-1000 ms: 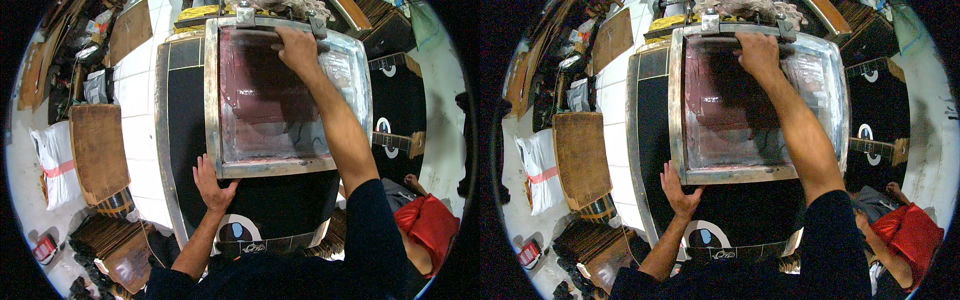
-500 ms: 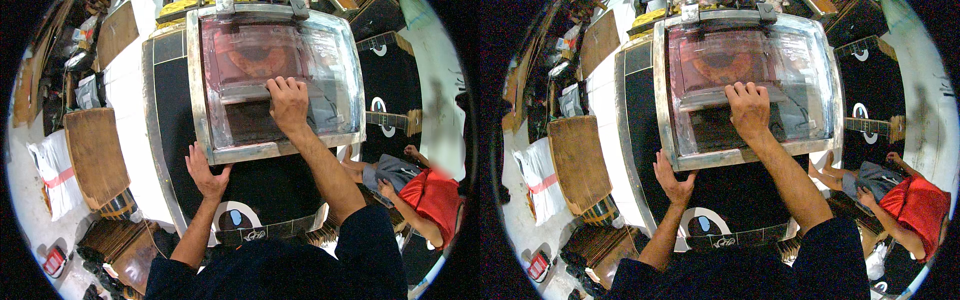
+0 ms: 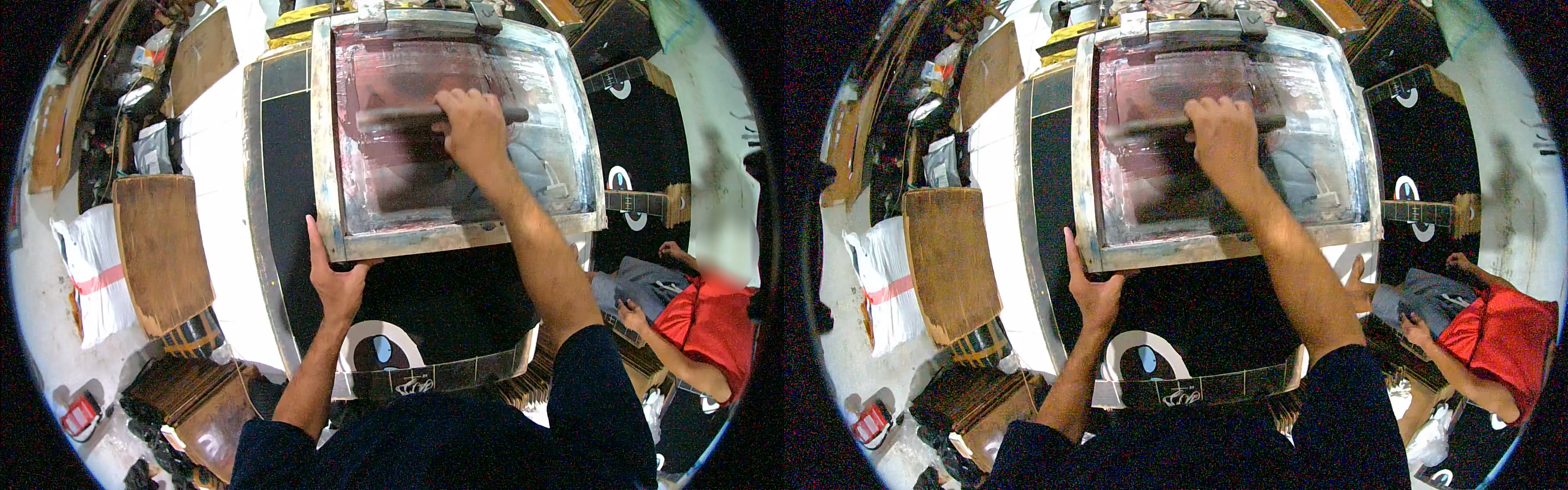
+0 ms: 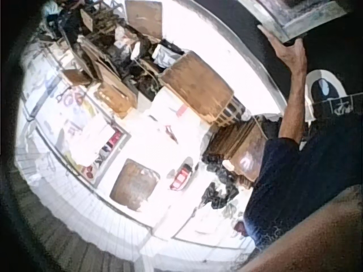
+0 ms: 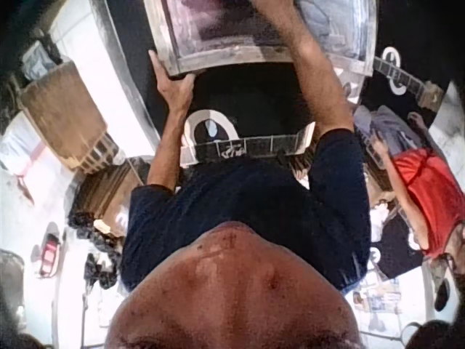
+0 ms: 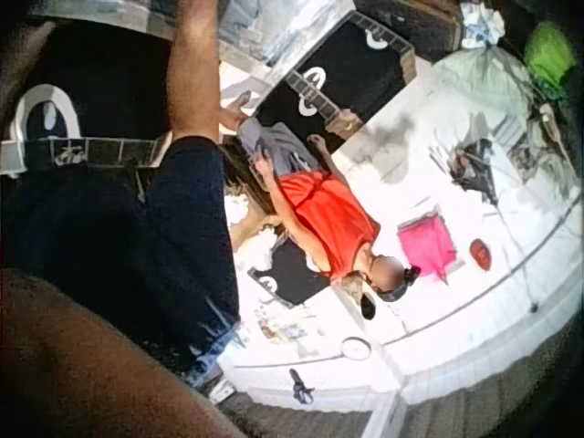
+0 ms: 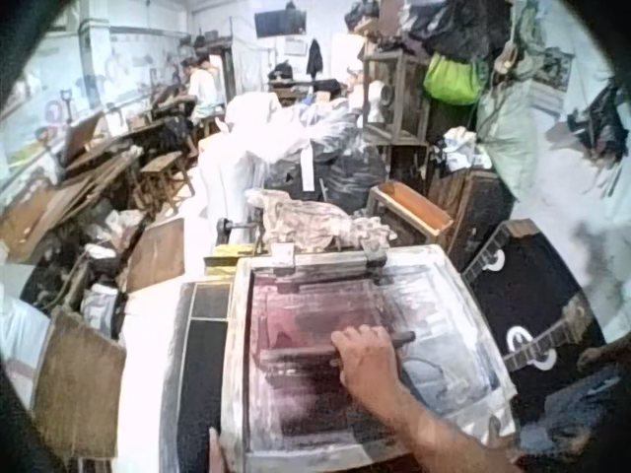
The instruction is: The person repeatedly aligns a screen printing frame over a black t-shirt and uses a squeegee to pull ink across the mesh. They lift the frame to check the print, then reposition and repeat the process on the same shirt.
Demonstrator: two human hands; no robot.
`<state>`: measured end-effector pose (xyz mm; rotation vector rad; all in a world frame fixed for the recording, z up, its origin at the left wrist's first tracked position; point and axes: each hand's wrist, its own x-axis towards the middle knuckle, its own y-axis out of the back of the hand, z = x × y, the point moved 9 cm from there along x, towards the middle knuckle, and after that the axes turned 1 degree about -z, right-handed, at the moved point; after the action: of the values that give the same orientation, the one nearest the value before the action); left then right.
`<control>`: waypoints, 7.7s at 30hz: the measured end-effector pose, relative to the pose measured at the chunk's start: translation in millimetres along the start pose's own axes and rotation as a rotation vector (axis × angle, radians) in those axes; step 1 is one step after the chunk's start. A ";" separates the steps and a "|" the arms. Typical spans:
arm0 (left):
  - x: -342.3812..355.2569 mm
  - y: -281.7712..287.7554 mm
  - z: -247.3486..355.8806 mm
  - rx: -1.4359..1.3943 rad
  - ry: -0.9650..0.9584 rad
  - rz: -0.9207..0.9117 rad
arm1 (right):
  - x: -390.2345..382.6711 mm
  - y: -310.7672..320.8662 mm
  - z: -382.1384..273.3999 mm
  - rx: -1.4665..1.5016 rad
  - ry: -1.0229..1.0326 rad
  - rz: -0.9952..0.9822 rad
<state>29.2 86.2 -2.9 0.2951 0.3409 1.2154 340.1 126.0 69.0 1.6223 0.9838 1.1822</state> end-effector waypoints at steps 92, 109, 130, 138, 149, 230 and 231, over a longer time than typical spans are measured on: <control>-353.9 211.6 -466.3 -0.020 0.842 0.353 | 125.6 314.4 -17.5 -0.076 -0.497 0.163; -351.4 262.0 -393.0 0.744 0.395 0.534 | 157.3 320.1 14.5 -0.090 -0.422 0.166; -102.8 313.5 15.5 0.423 -0.507 0.736 | 166.8 325.8 7.1 -0.083 -0.452 0.128; -181.9 301.0 172.5 0.512 -0.651 0.779 | 159.0 330.4 -13.0 -0.068 -0.405 0.189; -277.0 4.3 227.7 0.473 -1.048 0.004 | 162.2 329.7 -17.9 -0.107 -0.320 0.265; -64.2 142.9 -0.6 0.476 -0.107 0.135 | 79.5 307.6 -44.5 0.047 -0.432 0.229; -41.3 122.9 38.4 0.303 -0.161 0.121 | 60.5 294.4 -45.3 0.072 -0.427 0.254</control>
<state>-73.4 85.1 85.2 0.6798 0.3716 1.2494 340.0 101.9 372.0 1.9951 0.5646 0.9092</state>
